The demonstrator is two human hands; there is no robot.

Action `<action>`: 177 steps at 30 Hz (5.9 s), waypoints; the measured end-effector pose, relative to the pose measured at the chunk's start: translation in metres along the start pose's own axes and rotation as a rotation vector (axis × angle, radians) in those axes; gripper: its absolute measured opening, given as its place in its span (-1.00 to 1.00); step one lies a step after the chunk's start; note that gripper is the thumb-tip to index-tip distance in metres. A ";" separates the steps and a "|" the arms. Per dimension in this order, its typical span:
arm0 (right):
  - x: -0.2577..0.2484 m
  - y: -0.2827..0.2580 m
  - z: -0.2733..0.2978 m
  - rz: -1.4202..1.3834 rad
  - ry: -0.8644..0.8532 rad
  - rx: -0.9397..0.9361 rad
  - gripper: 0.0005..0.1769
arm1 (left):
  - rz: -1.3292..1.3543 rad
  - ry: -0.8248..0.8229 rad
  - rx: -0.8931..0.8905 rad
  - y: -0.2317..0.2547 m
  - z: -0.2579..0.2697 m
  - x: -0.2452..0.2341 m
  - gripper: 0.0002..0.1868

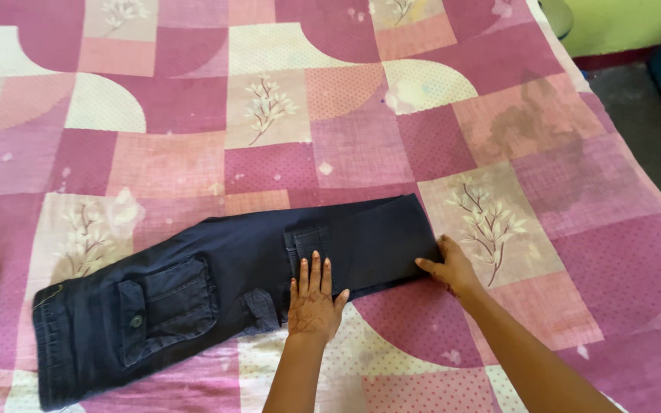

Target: The person folds a pair of trousers on a bed and then smooths out the bedsheet by hand.

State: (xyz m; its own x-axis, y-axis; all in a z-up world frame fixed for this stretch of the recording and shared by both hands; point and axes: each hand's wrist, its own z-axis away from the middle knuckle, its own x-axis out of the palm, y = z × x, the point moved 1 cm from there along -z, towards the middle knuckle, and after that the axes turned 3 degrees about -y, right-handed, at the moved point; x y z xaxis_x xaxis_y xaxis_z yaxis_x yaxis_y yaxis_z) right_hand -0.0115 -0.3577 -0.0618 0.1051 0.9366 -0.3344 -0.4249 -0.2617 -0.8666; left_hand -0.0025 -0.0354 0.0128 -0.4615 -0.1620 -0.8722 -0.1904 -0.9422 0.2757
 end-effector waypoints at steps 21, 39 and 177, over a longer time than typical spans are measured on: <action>0.098 -0.154 0.070 -0.282 -0.181 -0.286 -0.51 | 1.492 -0.178 -0.218 -0.065 -0.037 -0.049 0.14; 0.176 -0.185 0.117 0.673 -0.247 -0.246 -0.26 | 1.591 0.134 -0.080 -0.113 -0.023 -0.053 -0.46; 0.312 -0.175 0.173 0.956 -0.175 -0.478 -0.12 | 0.909 0.558 -0.463 -0.252 0.077 -0.022 0.19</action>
State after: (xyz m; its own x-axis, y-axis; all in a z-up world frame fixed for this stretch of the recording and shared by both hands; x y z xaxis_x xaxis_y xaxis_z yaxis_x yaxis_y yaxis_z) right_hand -0.0603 0.0211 0.0495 -0.2292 0.3071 -0.9236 0.1356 -0.9296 -0.3427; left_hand -0.0114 0.2283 -0.0068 0.2022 -0.8317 -0.5171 0.4028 -0.4106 0.8180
